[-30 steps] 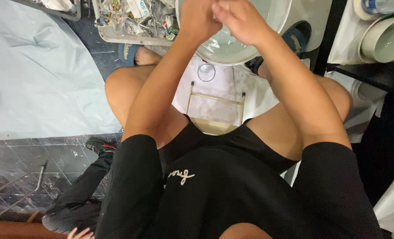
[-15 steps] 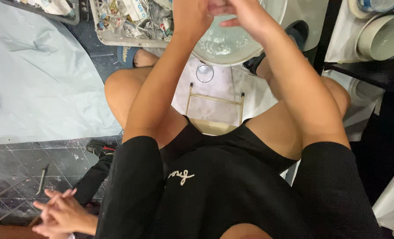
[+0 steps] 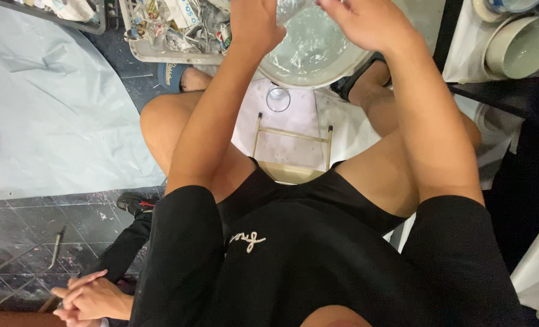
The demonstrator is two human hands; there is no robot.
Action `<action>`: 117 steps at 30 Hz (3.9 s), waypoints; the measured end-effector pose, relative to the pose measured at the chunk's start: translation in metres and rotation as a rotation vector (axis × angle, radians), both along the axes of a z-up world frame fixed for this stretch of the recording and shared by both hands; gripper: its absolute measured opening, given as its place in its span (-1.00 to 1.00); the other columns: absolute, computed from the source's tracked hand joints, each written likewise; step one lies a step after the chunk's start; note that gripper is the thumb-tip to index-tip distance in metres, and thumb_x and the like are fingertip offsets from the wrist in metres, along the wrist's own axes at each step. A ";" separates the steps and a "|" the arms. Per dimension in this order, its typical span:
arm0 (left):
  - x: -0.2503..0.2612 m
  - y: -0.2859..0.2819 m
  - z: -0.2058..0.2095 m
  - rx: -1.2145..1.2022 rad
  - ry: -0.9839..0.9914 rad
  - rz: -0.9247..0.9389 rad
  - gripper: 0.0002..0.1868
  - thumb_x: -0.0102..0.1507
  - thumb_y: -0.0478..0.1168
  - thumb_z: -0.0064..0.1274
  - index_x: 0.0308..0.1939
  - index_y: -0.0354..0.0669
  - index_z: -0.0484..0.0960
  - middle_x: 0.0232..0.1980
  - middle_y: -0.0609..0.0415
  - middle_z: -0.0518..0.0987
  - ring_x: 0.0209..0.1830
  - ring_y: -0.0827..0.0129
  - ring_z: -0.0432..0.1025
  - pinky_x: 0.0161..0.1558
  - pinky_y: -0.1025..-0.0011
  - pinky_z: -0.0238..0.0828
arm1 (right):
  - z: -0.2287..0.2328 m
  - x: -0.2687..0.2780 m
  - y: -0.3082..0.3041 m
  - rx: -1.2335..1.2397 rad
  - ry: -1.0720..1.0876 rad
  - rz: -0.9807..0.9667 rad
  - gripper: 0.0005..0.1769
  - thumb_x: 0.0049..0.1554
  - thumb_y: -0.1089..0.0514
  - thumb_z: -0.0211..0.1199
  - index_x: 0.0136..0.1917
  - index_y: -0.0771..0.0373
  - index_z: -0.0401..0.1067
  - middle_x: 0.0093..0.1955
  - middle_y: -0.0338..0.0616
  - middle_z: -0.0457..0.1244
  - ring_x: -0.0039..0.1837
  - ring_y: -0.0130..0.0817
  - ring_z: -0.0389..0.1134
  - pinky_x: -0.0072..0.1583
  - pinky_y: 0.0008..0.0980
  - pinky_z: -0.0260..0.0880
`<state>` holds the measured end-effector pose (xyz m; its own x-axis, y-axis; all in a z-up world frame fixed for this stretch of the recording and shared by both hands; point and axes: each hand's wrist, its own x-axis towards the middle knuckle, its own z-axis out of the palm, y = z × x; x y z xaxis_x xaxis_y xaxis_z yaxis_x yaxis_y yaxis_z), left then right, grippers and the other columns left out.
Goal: The person sits on a low stool and washes multiple ceramic items by hand in a bucket of water. They scrub and rinse a glass, a white bowl, a white mug, a small bowl, and a rectangular tray, then place each item on a nearby shelf.
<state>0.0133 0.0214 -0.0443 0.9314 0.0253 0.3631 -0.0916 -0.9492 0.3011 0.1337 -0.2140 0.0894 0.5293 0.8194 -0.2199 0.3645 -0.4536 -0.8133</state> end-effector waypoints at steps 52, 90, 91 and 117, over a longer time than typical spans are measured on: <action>-0.016 -0.010 0.056 -0.244 0.697 0.004 -0.71 0.10 -0.06 0.15 -0.10 0.15 0.74 -0.12 -0.04 0.70 -0.13 0.05 0.61 -0.15 0.08 0.54 | -0.236 -0.024 0.066 -0.156 0.481 -0.132 -0.23 0.08 -0.10 0.22 0.49 0.26 0.28 0.19 -0.01 0.35 0.08 -0.28 0.39 0.04 -0.23 0.46; -0.014 0.019 0.082 -0.250 0.665 0.014 -0.52 -0.06 -0.17 0.35 -0.06 -0.01 0.62 -0.20 0.01 0.67 -0.14 0.06 0.60 -0.16 0.12 0.52 | -0.168 -0.034 0.078 -0.151 0.056 0.014 -0.06 -0.28 0.05 0.64 0.35 0.17 0.36 0.22 -0.08 0.36 0.23 -0.15 0.38 0.25 -0.19 0.39; -0.012 0.020 0.084 -0.252 0.651 0.017 -0.52 -0.04 -0.15 0.35 -0.05 0.00 0.62 -0.20 0.02 0.67 -0.15 0.06 0.60 -0.17 0.12 0.52 | -0.154 -0.030 0.077 -0.166 0.027 -0.015 -0.06 -0.29 0.07 0.65 0.33 0.18 0.37 0.23 -0.08 0.35 0.23 -0.15 0.37 0.23 -0.18 0.39; 0.002 -0.027 0.111 -0.788 0.146 -0.078 -0.13 -0.12 -0.05 0.50 0.22 -0.18 0.49 0.15 -0.16 0.61 0.16 -0.07 0.52 0.16 0.15 0.48 | 0.104 -0.044 0.043 0.382 -0.350 -0.031 -0.18 -0.07 0.16 0.60 0.39 0.33 0.33 0.40 0.01 0.23 0.42 -0.08 0.29 0.37 -0.17 0.37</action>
